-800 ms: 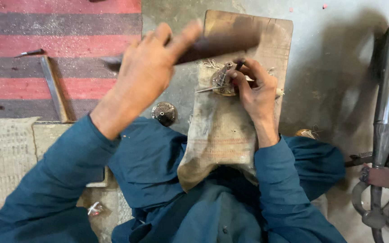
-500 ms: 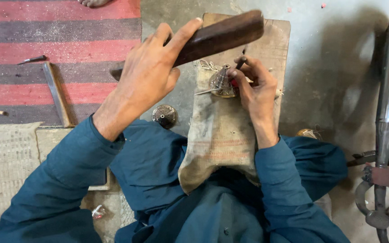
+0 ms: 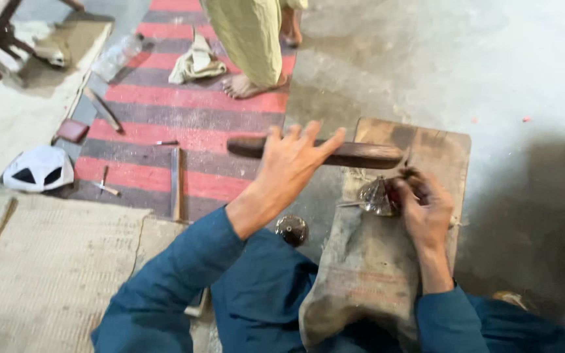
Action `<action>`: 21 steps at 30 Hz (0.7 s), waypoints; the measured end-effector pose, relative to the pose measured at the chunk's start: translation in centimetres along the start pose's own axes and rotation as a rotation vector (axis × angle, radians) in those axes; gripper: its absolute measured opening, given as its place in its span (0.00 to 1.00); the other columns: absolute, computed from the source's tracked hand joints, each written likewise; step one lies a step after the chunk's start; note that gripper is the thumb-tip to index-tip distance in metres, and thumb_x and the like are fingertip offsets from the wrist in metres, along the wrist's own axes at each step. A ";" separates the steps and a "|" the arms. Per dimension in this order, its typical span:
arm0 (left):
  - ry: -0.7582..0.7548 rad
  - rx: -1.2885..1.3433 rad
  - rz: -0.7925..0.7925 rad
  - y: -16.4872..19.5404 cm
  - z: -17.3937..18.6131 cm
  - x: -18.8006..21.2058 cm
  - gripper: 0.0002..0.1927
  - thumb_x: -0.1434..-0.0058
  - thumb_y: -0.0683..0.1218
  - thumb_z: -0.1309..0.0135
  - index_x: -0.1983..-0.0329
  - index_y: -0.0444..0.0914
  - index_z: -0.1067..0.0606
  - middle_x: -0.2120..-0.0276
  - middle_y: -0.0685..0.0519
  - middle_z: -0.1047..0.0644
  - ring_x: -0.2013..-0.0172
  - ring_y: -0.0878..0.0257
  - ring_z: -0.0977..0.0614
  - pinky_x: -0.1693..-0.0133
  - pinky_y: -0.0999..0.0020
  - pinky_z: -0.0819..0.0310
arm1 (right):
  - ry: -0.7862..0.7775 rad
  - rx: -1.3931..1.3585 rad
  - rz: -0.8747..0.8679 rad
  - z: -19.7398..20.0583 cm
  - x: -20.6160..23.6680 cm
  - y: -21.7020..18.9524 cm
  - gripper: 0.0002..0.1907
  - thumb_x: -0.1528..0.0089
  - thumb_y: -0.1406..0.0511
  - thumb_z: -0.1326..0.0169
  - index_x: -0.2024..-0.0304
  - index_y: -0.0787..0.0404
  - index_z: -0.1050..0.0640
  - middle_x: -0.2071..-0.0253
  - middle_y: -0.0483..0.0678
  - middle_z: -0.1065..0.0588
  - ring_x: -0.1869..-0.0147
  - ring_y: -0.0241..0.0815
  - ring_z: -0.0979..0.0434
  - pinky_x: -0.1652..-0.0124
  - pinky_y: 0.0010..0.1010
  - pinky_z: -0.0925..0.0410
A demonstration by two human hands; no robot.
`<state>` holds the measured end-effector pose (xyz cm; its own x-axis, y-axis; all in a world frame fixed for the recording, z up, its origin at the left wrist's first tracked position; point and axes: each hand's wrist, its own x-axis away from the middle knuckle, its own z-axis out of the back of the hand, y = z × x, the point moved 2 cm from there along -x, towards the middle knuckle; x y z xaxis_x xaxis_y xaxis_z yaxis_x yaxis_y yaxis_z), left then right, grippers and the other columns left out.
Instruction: The person sits cross-legged on the floor holding a small brass bell against a cushioned board, and uses a punch and a wooden mallet to repeatedly strike and emboss decorative patterns into the bell's surface, repositioning the bell and punch between strikes.
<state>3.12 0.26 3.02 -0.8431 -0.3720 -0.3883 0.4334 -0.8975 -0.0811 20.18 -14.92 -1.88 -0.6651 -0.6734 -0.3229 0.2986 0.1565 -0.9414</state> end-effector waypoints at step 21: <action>-0.482 0.858 0.952 2.5 -2.4 21.5 0.40 0.53 0.47 0.36 0.36 0.49 0.37 0.63 0.34 0.19 0.54 0.39 0.16 0.54 0.50 0.22 | 0.308 -0.514 -0.447 9.9 9.4 6.6 0.06 0.35 0.71 0.62 0.62 0.64 0.32 0.62 0.50 0.31 0.61 0.39 0.31 0.60 0.27 0.33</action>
<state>-13.13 -9.38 -7.73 -0.4355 -0.8085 0.3957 0.7196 -0.0486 0.6927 22.67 -27.42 -10.20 -0.8321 -0.5312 0.1599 -0.3528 0.2843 -0.8914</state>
